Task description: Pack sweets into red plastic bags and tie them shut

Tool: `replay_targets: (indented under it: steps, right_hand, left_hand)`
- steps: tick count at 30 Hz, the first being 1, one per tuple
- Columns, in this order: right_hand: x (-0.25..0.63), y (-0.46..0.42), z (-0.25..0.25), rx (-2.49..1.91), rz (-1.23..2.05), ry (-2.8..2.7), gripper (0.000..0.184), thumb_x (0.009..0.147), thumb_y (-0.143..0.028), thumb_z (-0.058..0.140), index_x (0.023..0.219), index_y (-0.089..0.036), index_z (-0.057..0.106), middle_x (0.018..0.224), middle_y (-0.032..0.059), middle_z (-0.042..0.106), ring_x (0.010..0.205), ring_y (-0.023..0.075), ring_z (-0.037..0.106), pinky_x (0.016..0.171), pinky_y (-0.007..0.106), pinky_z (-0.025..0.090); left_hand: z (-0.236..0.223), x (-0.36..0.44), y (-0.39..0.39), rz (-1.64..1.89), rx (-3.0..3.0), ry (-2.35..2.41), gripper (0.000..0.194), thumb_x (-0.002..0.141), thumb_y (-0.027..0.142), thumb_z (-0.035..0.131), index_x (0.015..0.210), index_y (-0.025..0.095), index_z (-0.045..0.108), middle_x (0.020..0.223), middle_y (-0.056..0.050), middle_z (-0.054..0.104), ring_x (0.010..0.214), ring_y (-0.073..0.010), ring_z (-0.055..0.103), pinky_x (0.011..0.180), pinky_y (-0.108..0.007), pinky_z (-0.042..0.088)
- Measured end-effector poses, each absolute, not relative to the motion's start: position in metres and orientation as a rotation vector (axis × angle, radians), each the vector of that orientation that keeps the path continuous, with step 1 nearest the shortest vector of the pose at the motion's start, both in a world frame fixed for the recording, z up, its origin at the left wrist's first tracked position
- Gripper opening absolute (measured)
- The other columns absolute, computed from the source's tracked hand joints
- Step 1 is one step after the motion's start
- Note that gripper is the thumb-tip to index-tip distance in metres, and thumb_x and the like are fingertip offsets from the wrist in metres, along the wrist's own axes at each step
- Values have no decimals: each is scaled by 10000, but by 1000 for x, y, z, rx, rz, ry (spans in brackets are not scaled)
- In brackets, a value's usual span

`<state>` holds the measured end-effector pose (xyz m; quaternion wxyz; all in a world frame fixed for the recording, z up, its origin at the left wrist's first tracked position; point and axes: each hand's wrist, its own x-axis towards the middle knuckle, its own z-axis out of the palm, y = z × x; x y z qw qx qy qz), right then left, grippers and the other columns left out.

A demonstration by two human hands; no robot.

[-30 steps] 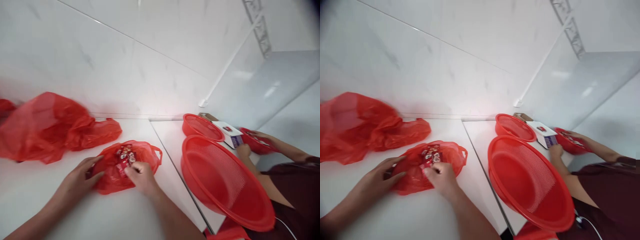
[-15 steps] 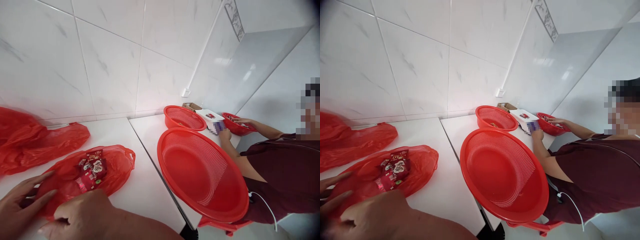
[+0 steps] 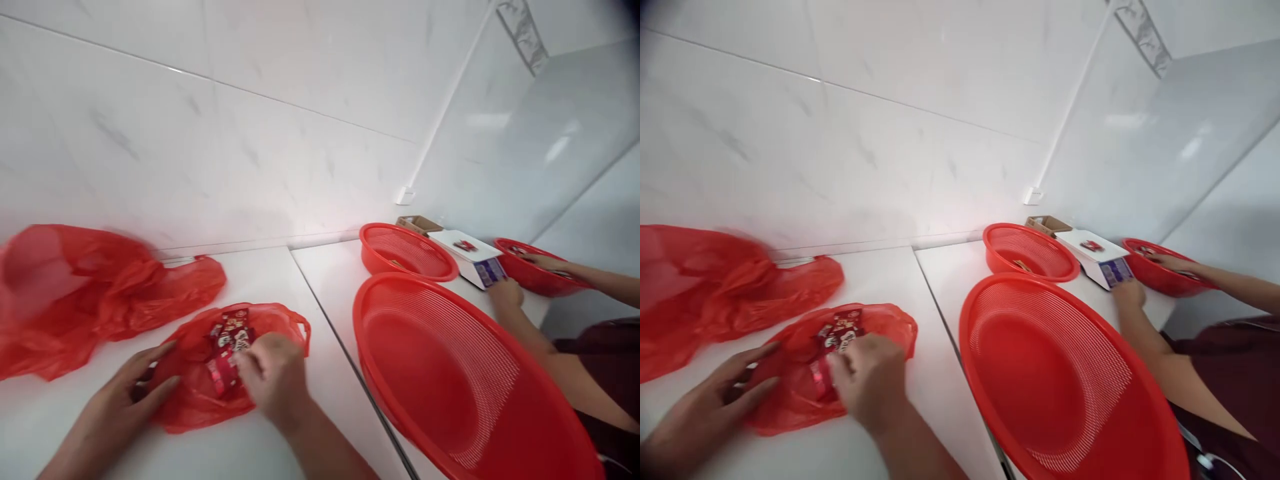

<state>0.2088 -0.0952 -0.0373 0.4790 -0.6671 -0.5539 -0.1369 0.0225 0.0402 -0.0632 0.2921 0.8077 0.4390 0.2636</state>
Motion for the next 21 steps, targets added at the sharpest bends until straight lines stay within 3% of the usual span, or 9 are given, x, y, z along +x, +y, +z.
replay_targets:
  steps: [3,6,12,16,18,21]
  right_hand:
    - [234,-106,-26,-1638,-409,-1110,119,866,-282,499,837,-190,569,762,24,569,707,135,534,644,252,431]
    - [250,-110,-27,-1750,-528,-961,326,827,-367,566,1087,-175,527,1032,104,553,874,195,551,714,311,471]
    - [247,-106,-46,-2002,-222,-884,588,828,-501,483,1297,-157,396,1276,165,447,1117,285,491,835,391,470]
    - [245,-108,-57,-2126,-5,-788,715,786,-516,493,1365,-128,336,1331,182,419,1139,304,493,843,392,454]
    - [249,-111,-60,-2146,140,-725,731,736,-496,548,1352,-146,367,1278,167,488,1059,292,548,773,369,458]
    - [255,-109,-58,-2007,379,-677,410,662,-404,612,1004,-178,622,874,78,659,765,240,598,625,317,421]
  left_hand:
    - [-65,21,41,682,2163,1046,485,797,462,557,1241,286,469,1238,-30,556,829,-183,618,700,-298,544]
    - [-64,18,37,749,2206,934,513,807,412,551,1278,242,443,1285,-81,489,949,-214,596,742,-311,538]
    - [-66,6,23,873,2237,1009,704,776,363,590,1397,279,270,1345,-101,410,1148,-267,500,879,-406,488]
    - [-67,1,13,789,2231,1102,814,708,298,635,1420,254,242,1189,-92,551,1072,-274,539,908,-437,439]
    - [-67,2,12,721,2186,1114,790,697,218,599,1413,267,270,1025,-53,619,967,-249,579,856,-402,447]
    - [-61,10,19,699,1983,1082,694,719,157,501,1380,275,328,824,5,617,761,-189,602,713,-319,455]
